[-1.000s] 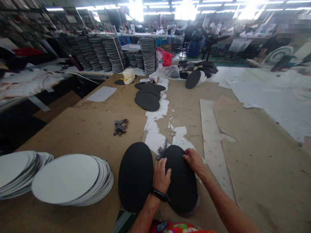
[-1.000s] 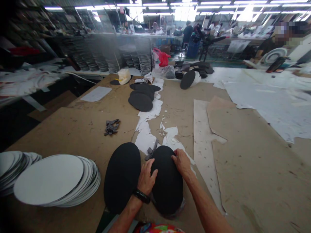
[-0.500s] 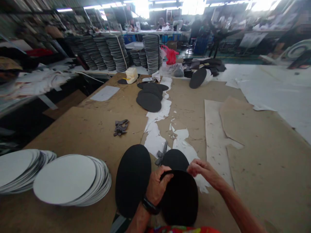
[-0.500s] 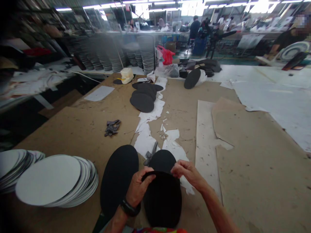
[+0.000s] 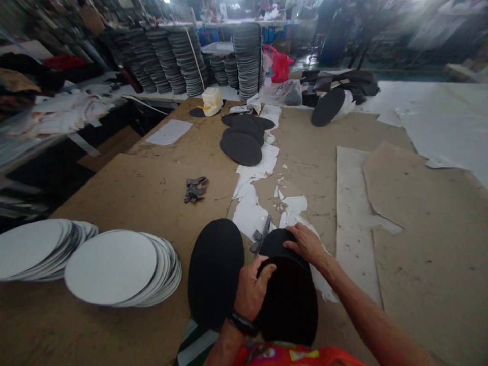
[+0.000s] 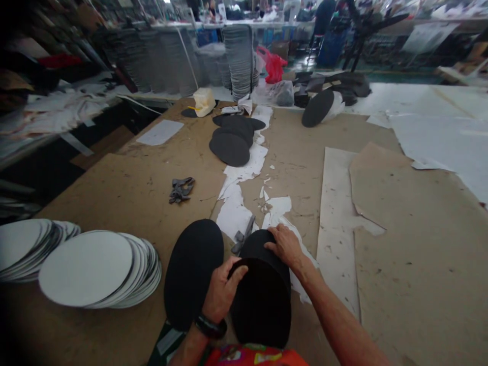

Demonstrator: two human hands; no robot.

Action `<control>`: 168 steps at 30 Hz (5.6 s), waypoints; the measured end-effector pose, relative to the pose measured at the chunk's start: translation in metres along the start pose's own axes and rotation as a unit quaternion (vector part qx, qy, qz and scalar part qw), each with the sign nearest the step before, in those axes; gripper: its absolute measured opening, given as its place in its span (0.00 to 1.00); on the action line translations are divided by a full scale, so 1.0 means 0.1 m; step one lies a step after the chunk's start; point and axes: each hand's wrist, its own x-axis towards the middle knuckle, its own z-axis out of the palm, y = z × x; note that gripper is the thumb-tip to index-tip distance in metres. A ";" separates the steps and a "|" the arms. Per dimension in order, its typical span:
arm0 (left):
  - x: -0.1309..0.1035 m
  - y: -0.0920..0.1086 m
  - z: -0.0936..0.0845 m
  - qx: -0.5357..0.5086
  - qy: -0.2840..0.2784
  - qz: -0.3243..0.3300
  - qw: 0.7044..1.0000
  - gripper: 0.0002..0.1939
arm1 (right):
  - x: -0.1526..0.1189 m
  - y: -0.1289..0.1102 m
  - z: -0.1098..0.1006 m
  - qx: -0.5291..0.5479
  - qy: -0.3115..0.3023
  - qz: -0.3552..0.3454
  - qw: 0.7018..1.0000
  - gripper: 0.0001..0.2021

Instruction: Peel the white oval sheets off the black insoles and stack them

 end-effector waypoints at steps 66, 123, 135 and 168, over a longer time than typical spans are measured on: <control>0.02 -0.07 0.00 -0.014 0.096 0.051 0.994 0.05 | -0.29 -0.16 -0.36 0.390 0.080 0.052 0.916 0.12; -0.15 -0.13 -0.08 -0.172 0.057 -0.017 0.983 0.10 | -0.34 -0.15 -0.07 0.263 0.046 0.111 0.957 0.17; -0.34 -0.13 -0.11 -0.149 0.034 0.075 0.985 0.02 | -0.02 -0.20 0.11 -0.068 0.014 0.052 0.996 0.18; -0.38 -0.12 -0.08 -0.138 0.074 0.041 0.987 0.04 | 0.08 -0.19 -0.20 0.108 0.016 -0.051 0.993 0.06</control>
